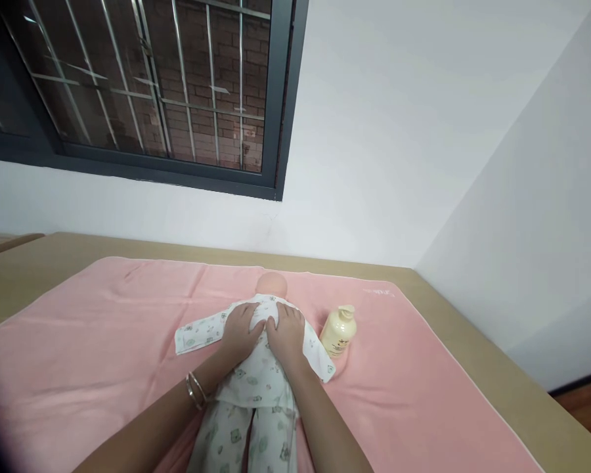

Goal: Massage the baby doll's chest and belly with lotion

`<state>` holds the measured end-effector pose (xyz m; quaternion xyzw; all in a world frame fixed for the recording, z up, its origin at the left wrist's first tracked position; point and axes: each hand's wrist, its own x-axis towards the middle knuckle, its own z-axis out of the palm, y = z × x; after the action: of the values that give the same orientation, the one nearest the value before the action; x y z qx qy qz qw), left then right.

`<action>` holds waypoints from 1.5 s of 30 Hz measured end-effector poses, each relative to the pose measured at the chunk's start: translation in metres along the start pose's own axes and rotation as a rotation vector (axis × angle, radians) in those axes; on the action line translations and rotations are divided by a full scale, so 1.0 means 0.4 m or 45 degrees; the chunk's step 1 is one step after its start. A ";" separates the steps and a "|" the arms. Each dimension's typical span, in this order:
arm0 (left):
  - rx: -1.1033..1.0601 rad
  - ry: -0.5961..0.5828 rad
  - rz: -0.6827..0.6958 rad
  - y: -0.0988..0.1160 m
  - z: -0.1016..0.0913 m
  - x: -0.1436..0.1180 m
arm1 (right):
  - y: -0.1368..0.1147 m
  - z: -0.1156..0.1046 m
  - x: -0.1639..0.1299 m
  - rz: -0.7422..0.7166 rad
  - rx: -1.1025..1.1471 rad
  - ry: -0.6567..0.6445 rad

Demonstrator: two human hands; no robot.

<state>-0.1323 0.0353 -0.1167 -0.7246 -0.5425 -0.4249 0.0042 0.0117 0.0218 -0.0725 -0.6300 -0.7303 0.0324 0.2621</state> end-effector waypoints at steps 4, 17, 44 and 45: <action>0.007 0.014 -0.028 0.000 -0.005 -0.006 | 0.001 0.004 -0.012 0.006 0.070 0.053; -1.106 -0.350 -0.287 0.257 -0.081 0.041 | 0.011 -0.301 -0.049 -0.058 0.050 -0.372; -2.429 -1.075 -1.673 0.311 -0.175 0.056 | -0.036 -0.306 -0.058 0.126 -0.150 -0.089; -2.465 -1.038 -1.602 0.302 -0.206 0.056 | -0.058 -0.280 -0.068 0.012 -0.041 -0.119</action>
<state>-0.0861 -0.0353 0.0050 -0.1201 -0.2198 -0.3228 -0.9127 0.0399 -0.0401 0.0233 -0.6355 -0.7391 0.0512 0.2175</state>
